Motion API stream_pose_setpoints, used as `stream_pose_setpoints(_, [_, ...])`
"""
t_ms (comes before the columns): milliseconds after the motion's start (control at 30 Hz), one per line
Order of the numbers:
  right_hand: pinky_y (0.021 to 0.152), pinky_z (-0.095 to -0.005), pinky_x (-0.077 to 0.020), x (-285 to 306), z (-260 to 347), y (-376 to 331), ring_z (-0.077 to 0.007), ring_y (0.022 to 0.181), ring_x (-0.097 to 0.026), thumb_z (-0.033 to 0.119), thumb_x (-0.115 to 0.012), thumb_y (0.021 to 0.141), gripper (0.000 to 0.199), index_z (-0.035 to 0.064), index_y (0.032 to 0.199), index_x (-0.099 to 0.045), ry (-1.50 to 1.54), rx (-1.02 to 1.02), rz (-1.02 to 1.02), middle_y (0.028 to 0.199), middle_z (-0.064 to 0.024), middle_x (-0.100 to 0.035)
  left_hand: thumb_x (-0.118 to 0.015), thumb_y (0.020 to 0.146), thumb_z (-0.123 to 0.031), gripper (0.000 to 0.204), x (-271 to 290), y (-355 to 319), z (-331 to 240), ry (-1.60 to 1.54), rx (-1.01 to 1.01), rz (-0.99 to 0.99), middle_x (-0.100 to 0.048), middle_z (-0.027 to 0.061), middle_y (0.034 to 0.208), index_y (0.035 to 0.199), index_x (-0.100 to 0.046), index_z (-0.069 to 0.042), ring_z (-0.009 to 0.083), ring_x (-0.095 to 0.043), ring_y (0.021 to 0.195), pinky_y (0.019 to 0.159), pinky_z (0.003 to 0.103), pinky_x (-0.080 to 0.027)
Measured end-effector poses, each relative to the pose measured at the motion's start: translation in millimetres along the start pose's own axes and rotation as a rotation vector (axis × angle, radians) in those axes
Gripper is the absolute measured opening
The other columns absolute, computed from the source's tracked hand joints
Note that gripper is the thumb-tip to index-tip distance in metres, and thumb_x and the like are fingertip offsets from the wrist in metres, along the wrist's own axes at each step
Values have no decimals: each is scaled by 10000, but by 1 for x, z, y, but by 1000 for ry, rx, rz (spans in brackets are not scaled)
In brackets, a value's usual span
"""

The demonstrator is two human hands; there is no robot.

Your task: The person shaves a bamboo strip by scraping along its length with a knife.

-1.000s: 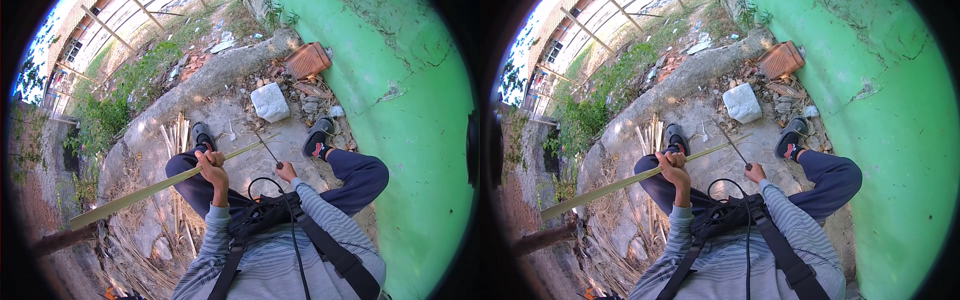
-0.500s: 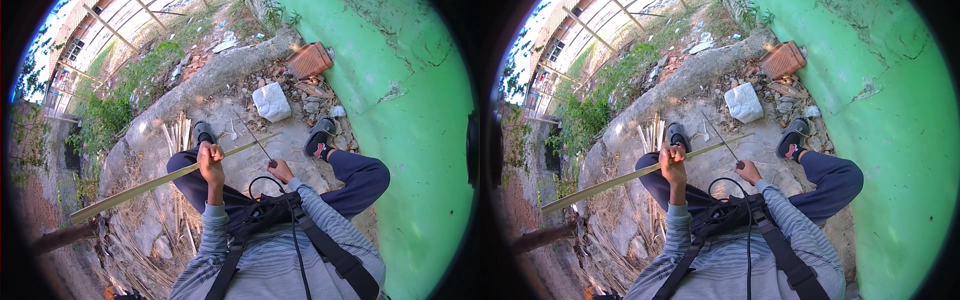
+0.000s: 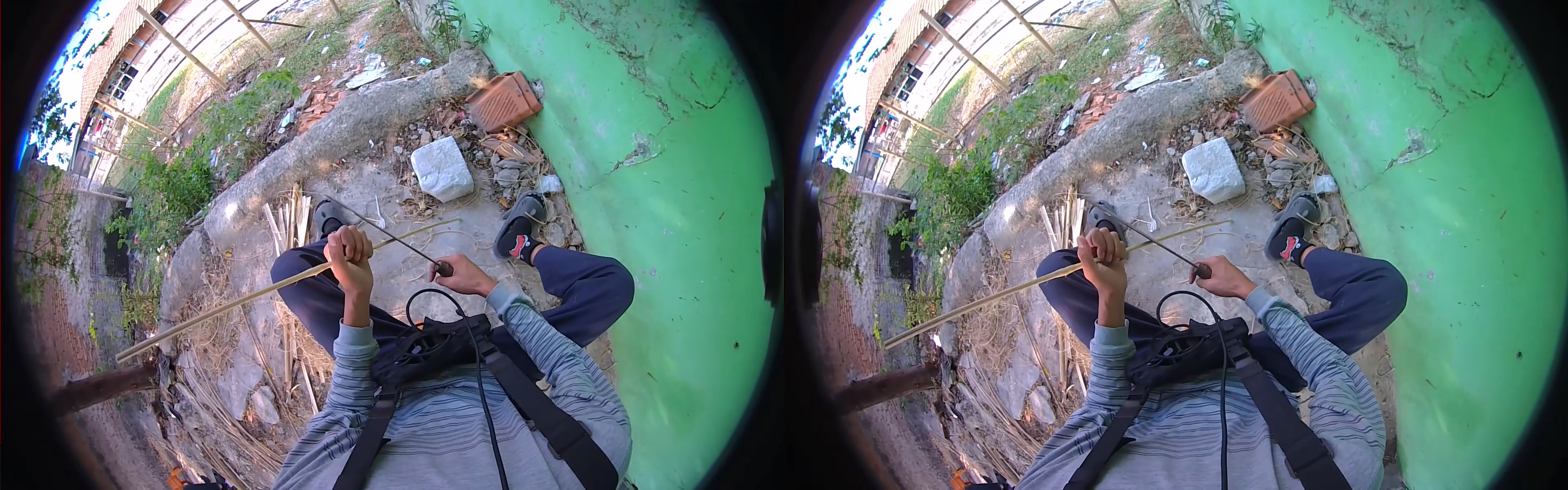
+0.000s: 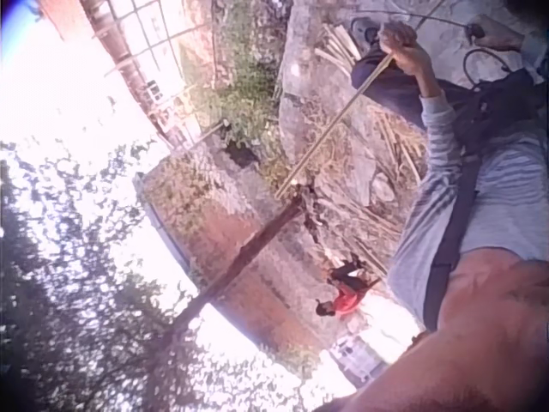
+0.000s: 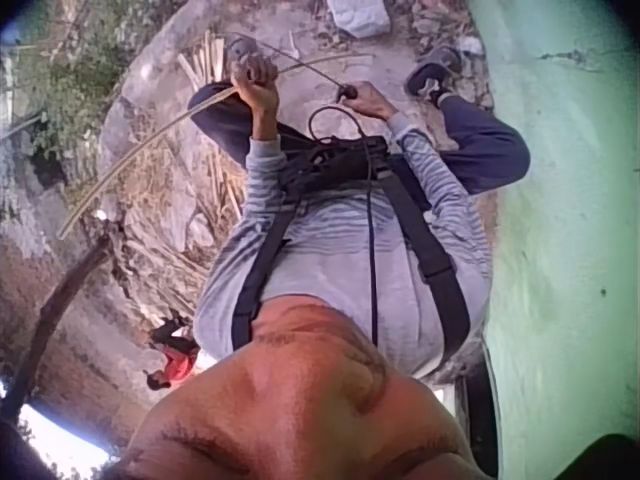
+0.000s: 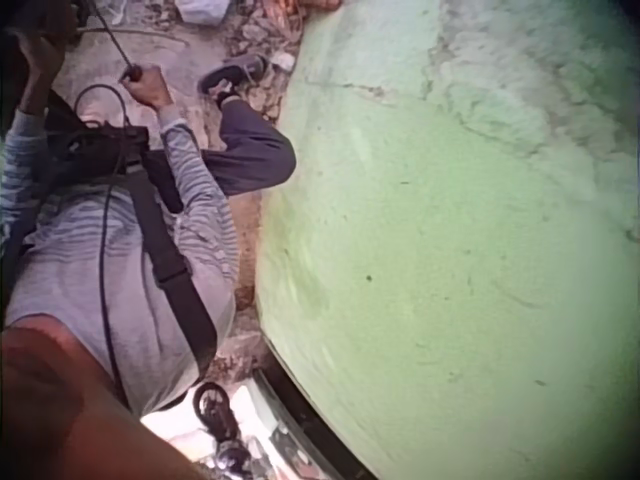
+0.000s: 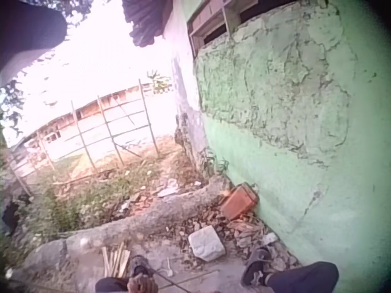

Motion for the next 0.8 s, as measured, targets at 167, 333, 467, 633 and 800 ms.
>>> stream_pose_setpoints(167, [733,-305,-492,-4,-11,-30,-127,750,-602,80,-644,782,191,29,937,-743,123,-187,-70,802,-70,-695,-420,1063,-432,578,1,6,-1,172,-122,15,-256,4,598,596,-260,-131,125,-232,548,525,311,-221])
stream_pose_setpoints(333, [727,-305,-493,-5,-3,-31,-132,744,-601,62,-647,784,178,25,933,-738,63,-168,-90,792,-75,-688,-463,1045,-371,552,-11,3,0,6,-17,111,-249,-10,578,591,-272,-124,114,-213,528,503,312,-189])
stream_pose_setpoints(467, [722,-304,-498,0,25,-20,-126,743,-607,53,-661,796,144,15,921,-722,64,-45,-30,783,-64,-690,-519,990,-333,515,-18,1,0,-9,61,252,-234,-14,551,584,-278,-126,105,-170,495,483,314,-152])
stream_pose_setpoints(633, [730,-304,-504,4,40,-18,-113,772,-621,31,-664,798,121,5,906,-711,54,6,34,795,-58,-698,-558,932,-285,491,-16,-2,3,5,89,268,-212,-24,526,568,-269,-127,100,-163,468,462,305,-145])
stream_pose_setpoints(800, [679,-354,-506,8,13,-23,-183,702,-644,109,-675,804,95,34,847,-715,49,-46,5,753,-103,-693,-567,904,-266,478,-13,-3,0,-24,104,284,-205,-30,524,562,-263,-126,98,-166,454,451,293,-153])
Point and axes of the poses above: each hand's wrist, its own y-axis towards the middle knuckle, its own x-axis out of the back of the hand, z = x × y, the point moved 3 cm from there along y, towards the middle knuckle
